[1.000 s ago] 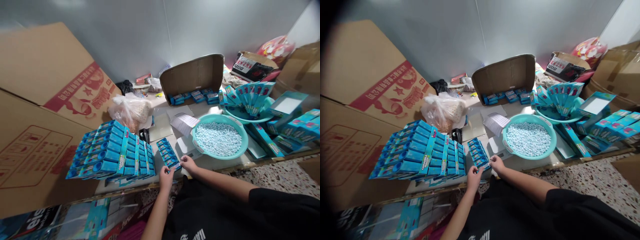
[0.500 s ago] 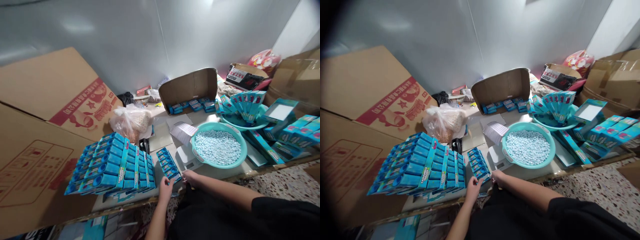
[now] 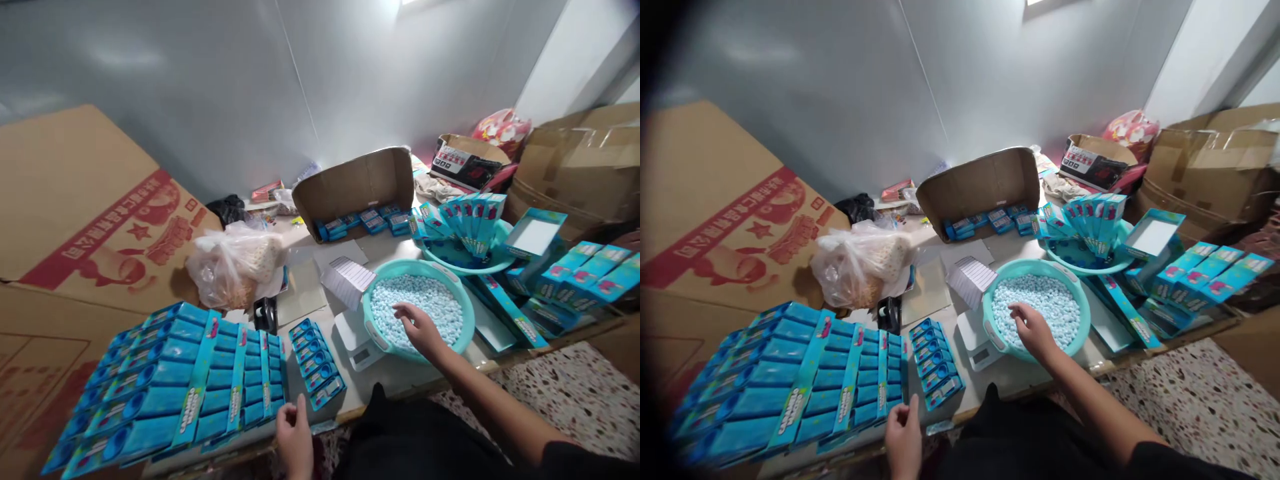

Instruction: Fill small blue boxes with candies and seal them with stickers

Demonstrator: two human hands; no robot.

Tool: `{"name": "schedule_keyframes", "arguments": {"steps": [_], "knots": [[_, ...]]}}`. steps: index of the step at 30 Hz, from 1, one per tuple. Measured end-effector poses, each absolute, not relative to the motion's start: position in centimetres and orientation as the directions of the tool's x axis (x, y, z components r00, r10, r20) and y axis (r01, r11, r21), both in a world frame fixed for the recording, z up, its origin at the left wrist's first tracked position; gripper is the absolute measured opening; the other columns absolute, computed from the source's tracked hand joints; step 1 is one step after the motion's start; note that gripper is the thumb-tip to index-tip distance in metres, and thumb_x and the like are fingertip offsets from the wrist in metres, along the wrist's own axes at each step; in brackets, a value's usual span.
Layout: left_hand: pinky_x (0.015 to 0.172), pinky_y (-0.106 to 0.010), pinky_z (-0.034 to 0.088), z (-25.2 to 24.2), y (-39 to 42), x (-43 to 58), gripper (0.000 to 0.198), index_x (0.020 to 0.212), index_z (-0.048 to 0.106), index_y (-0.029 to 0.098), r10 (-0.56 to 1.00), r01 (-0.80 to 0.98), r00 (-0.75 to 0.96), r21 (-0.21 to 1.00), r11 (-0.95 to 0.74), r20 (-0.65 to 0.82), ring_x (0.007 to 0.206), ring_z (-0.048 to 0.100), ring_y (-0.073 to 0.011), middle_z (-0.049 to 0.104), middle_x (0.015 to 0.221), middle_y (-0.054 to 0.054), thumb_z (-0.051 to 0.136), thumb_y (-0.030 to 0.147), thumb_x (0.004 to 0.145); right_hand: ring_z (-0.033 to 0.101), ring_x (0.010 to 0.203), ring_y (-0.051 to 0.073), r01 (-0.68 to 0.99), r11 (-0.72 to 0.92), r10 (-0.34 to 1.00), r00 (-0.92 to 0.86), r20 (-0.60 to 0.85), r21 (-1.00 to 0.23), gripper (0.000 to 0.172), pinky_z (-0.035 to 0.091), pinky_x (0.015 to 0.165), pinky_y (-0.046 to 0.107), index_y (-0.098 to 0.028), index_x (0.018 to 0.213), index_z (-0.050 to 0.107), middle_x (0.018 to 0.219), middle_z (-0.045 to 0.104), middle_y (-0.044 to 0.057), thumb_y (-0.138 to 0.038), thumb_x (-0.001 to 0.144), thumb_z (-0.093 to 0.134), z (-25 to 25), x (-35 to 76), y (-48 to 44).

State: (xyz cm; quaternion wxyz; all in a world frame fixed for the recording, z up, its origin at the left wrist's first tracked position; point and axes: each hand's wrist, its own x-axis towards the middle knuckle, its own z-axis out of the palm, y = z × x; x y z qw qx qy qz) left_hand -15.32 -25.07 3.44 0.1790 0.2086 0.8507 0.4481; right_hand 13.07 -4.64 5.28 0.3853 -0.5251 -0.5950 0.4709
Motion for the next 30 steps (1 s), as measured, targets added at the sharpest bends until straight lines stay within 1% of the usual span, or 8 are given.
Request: {"name": "schedule_keyframes", "arguments": {"steps": [6,10,14,17,20,23,26,30], "knots": [[0.063,-0.032,0.046,5.4,-20.5,-13.6,0.049,0.076,0.049,0.022,0.463,0.172,-0.883,0.864,0.472,-0.077,0.062,0.053,-0.0173,0.052,0.065,0.003,0.064,0.068,0.066,0.064,0.102,0.025,0.313,0.347,0.860,-0.482,0.166,-0.884,0.027,0.050,0.089,0.037,-0.022,0.112,0.068,0.110,0.068,0.011,-0.027,0.089,0.054,5.1,14.0,-4.0],[0.069,-0.034,0.052,6.3,-16.6,-13.6,0.052,0.090,0.054,0.020,0.538,0.158,-0.837,0.897,0.413,-0.100,0.075,0.063,-0.0206,0.062,0.079,-0.003,0.068,0.064,0.065,0.061,0.114,0.027,0.368,0.419,0.822,-0.542,0.175,-0.830,0.033,0.048,0.097,0.042,-0.024,0.120,0.067,0.125,0.064,0.012,-0.026,0.088,0.058,4.9,12.8,-2.3],[0.066,-0.033,0.055,6.4,-10.0,-16.3,0.052,0.101,0.056,0.018,0.633,0.143,-0.760,0.911,0.387,-0.149,0.073,0.064,-0.0182,0.065,0.095,-0.007,0.067,0.059,0.071,0.043,0.135,0.031,0.462,0.539,0.771,-0.608,0.190,-0.704,0.053,0.031,0.112,0.052,-0.026,0.134,0.059,0.144,0.052,0.012,-0.028,0.082,0.066,5.1,8.2,-0.1],[0.070,-0.031,0.056,5.7,-3.1,-19.4,0.043,0.104,0.059,0.017,0.704,0.153,-0.682,0.903,0.402,-0.198,0.076,0.065,-0.0161,0.066,0.100,-0.007,0.066,0.051,0.080,0.027,0.145,0.035,0.597,0.533,0.776,-0.627,0.066,-0.600,0.062,0.015,0.117,0.058,-0.026,0.139,0.054,0.156,0.037,0.012,-0.030,0.079,0.069,5.1,3.6,1.4],[0.076,-0.034,0.056,4.3,4.1,-22.2,0.032,0.112,0.059,0.014,0.728,0.185,-0.631,0.858,0.479,-0.270,0.085,0.064,-0.0155,0.065,0.104,-0.006,0.061,0.038,0.091,0.023,0.146,0.039,0.761,0.419,0.823,-0.548,-0.146,-0.496,0.054,0.010,0.116,0.060,-0.019,0.131,0.061,0.157,0.033,0.018,-0.025,0.078,0.066,4.4,0.7,2.8],[0.081,-0.038,0.057,2.4,10.1,-24.0,0.033,0.117,0.059,0.015,0.728,0.245,-0.596,0.787,0.566,-0.338,0.093,0.064,-0.0176,0.064,0.110,-0.007,0.059,0.036,0.093,0.021,0.147,0.037,0.793,0.414,0.790,-0.557,-0.257,-0.447,0.048,0.006,0.118,0.056,-0.017,0.126,0.064,0.158,0.030,0.017,-0.022,0.078,0.062,3.4,0.1,3.9],[0.086,-0.041,0.056,0.6,14.7,-25.5,0.034,0.118,0.059,0.015,0.736,0.338,-0.573,0.713,0.614,-0.362,0.100,0.064,-0.0197,0.063,0.116,-0.009,0.060,0.036,0.092,0.020,0.148,0.033,0.782,0.435,0.781,-0.574,-0.245,-0.446,0.044,0.005,0.120,0.053,-0.020,0.125,0.064,0.159,0.029,0.014,-0.024,0.081,0.061,2.0,0.2,4.2],[0.090,-0.043,0.054,-1.2,20.2,-28.2,0.036,0.122,0.058,0.016,0.748,0.469,-0.570,0.614,0.635,-0.339,0.106,0.062,-0.0218,0.061,0.122,-0.009,0.061,0.036,0.092,0.034,0.143,0.032,0.799,0.451,0.835,-0.536,-0.129,-0.397,0.029,0.017,0.117,0.053,-0.025,0.115,0.069,0.152,0.042,0.012,-0.031,0.087,0.062,-1.4,-0.1,3.8]]}}
